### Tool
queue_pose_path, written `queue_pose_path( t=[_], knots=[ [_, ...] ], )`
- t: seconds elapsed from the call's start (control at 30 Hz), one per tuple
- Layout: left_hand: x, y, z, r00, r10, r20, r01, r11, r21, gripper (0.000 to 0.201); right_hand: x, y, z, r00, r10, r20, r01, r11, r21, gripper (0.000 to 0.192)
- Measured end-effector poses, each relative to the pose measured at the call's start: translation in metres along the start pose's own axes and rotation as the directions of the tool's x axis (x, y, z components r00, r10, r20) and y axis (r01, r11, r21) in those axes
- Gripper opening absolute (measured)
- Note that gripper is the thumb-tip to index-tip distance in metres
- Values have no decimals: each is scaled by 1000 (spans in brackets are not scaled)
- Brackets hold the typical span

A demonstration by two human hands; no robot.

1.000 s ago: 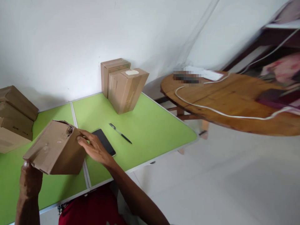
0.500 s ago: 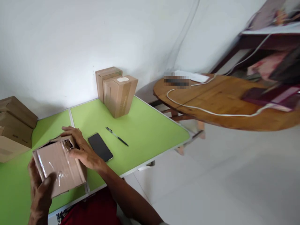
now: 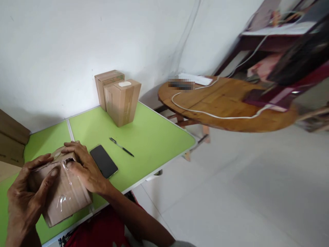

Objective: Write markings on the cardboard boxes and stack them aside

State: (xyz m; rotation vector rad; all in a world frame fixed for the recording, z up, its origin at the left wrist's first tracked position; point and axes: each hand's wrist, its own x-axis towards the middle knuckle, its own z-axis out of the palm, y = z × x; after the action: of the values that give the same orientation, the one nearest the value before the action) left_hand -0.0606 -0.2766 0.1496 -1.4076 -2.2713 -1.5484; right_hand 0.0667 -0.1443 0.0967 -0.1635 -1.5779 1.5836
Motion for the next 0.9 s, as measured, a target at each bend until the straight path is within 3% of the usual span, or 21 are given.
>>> queue_pose_path(
  t=[0.2,0.3,0.37,0.43,0.5,0.57,0.6,0.7,0.8,0.83,0.9],
  knots=[
    [1,14,2,998,25,-51,-14,979,202,58,-1,-3,4,998,-54,13,54,998,-27,35],
    [5,17,7,997,-9,-83,25,980,196,64,2,-1,-18,996,-30,79,33,999,-42,52],
    [7,17,8,990,-84,-117,104,978,181,69,2,4,-47,1000,5,8,-3,984,-176,58],
    [9,17,7,976,-164,-146,189,967,173,72,0,10,-83,979,128,-158,-188,867,-462,49],
    [10,18,5,967,-201,-158,229,956,185,72,-5,18,-117,890,303,-340,-455,575,-680,31],
    [9,20,5,963,-215,-162,244,951,189,72,-13,27,-144,795,405,-452,-594,368,-715,17],
    [8,22,6,963,-214,-164,243,952,185,72,-17,31,-153,765,432,-478,-627,330,-706,14],
    [6,25,9,967,-193,-166,221,960,172,76,-24,37,-163,735,474,-485,-660,338,-671,18],
    [5,24,9,968,-188,-166,215,964,159,78,-26,31,-155,762,490,-424,-636,439,-635,27],
    [4,23,8,967,-192,-170,219,963,155,77,-26,25,-149,781,493,-385,-616,503,-606,29],
    [4,21,7,966,-185,-181,214,964,156,75,-24,10,-133,834,492,-250,-552,733,-397,34]
  ],
)
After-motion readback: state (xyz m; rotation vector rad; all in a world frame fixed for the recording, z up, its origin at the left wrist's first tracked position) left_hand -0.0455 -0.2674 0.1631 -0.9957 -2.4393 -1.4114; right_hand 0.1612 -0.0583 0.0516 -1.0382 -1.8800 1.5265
